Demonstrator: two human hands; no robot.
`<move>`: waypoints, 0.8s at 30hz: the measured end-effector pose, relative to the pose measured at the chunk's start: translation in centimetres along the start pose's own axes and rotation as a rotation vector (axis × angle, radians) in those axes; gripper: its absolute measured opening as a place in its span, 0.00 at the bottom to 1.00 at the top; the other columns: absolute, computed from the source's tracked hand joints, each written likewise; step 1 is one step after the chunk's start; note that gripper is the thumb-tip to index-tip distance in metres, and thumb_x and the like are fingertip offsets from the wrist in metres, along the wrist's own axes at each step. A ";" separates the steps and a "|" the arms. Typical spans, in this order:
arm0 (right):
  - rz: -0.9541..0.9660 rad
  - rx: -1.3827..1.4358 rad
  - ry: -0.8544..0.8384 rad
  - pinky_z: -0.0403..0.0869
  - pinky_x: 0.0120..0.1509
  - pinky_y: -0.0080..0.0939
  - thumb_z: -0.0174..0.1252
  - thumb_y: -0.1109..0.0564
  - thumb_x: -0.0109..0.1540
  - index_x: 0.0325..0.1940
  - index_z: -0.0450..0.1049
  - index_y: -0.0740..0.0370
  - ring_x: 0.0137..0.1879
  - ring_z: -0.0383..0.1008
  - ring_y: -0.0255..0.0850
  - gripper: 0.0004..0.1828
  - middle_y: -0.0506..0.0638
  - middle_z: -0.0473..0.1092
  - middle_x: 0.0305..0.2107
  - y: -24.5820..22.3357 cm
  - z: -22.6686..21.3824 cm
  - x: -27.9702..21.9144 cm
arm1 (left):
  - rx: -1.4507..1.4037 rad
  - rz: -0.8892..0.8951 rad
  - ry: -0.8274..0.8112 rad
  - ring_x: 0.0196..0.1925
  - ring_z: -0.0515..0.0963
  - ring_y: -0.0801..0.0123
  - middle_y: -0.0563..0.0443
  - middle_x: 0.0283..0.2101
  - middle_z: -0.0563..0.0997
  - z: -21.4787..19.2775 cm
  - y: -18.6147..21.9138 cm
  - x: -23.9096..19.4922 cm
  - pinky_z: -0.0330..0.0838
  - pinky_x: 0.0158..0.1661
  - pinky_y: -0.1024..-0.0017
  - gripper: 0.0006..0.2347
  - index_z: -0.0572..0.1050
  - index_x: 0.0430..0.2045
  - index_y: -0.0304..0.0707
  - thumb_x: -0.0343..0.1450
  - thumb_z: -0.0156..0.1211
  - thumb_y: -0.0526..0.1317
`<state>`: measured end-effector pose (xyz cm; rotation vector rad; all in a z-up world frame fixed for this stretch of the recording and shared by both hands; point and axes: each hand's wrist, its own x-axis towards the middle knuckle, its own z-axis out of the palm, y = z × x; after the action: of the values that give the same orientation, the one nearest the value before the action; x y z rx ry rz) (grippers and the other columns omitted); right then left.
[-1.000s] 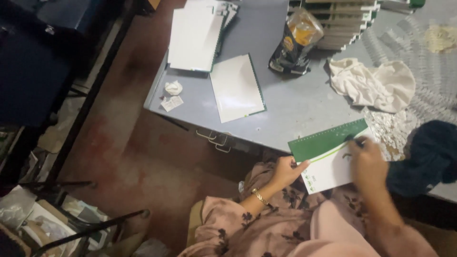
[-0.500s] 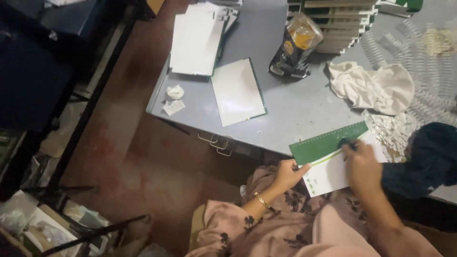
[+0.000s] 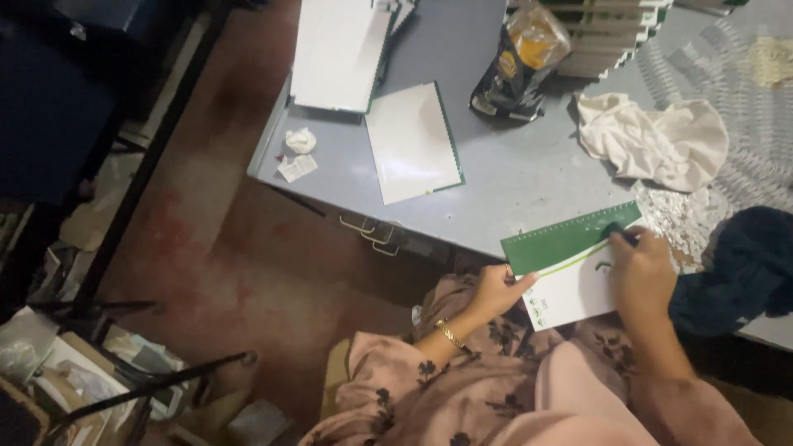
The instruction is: A person is cleaning and inspecting notebook covers with a cloth at a workstation.
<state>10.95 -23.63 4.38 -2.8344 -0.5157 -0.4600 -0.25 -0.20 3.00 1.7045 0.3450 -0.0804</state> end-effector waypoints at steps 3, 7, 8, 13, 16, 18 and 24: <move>0.001 0.031 -0.204 0.74 0.47 0.56 0.55 0.60 0.63 0.61 0.77 0.50 0.59 0.69 0.55 0.22 0.55 0.70 0.58 -1.1 -0.2 -0.8 | 0.005 0.025 0.032 0.20 0.61 0.85 0.65 0.14 0.65 0.0 0.6 -0.3 0.51 0.22 0.75 0.22 0.61 0.09 0.48 0.70 0.67 0.48; -0.092 0.003 -0.126 0.76 0.36 0.54 0.58 0.65 0.57 0.55 0.80 0.51 0.58 0.71 0.53 0.23 0.55 0.70 0.57 -2.3 -0.5 -1.0 | 0.004 -0.064 -0.001 0.22 0.64 0.85 0.65 0.16 0.68 0.6 0.4 -0.4 0.53 0.24 0.76 0.21 0.62 0.11 0.48 0.69 0.68 0.50; -0.033 -0.025 -0.128 0.73 0.35 0.56 0.57 0.63 0.59 0.56 0.79 0.48 0.56 0.71 0.54 0.22 0.53 0.70 0.56 -1.7 -1.3 -0.5 | 0.000 -0.056 -0.034 0.23 0.63 0.85 0.65 0.17 0.67 0.9 0.2 -0.7 0.53 0.24 0.76 0.19 0.65 0.12 0.46 0.70 0.67 0.49; 0.648 0.447 -0.343 0.60 0.60 0.58 0.48 0.43 0.69 0.56 0.74 0.57 0.57 0.69 0.63 0.21 0.65 0.70 0.51 -5.2 -5.5 1.8 | 0.007 0.001 -0.095 0.21 0.62 0.84 0.65 0.15 0.64 1.7 -0.5 -1.2 0.54 0.24 0.76 0.20 0.62 0.12 0.49 0.71 0.64 0.49; -0.167 -0.151 -0.037 0.75 0.51 0.30 0.56 0.56 0.65 0.47 0.82 0.38 0.54 0.75 0.38 0.13 0.43 0.73 0.52 -3.0 -1.3 -1.7 | -0.222 0.003 -0.056 0.34 0.84 0.64 0.40 0.32 0.83 2.7 -3.1 -0.7 0.80 0.31 0.71 0.12 0.81 0.40 0.34 0.71 0.69 0.44; -0.123 -0.244 -0.035 0.76 0.50 0.31 0.58 0.55 0.63 0.52 0.81 0.33 0.55 0.73 0.36 0.17 0.40 0.70 0.54 -1.6 -1.2 -1.3 | -0.174 -0.015 -0.050 0.29 0.83 0.68 0.41 0.28 0.83 2.7 -3.3 -0.9 0.77 0.27 0.73 0.11 0.82 0.37 0.36 0.70 0.70 0.45; -0.202 -0.134 -0.068 0.76 0.49 0.34 0.57 0.57 0.64 0.48 0.82 0.37 0.56 0.75 0.39 0.15 0.43 0.72 0.51 -3.5 -0.6 -2.4 | -0.173 -0.012 -0.066 0.32 0.84 0.64 0.41 0.30 0.84 3.4 -5.0 -0.4 0.79 0.29 0.72 0.11 0.82 0.40 0.38 0.71 0.69 0.45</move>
<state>7.36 -21.35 4.69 -2.9475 -0.8200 -0.4505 -1.48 -2.92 -2.28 1.5257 0.3038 -0.1124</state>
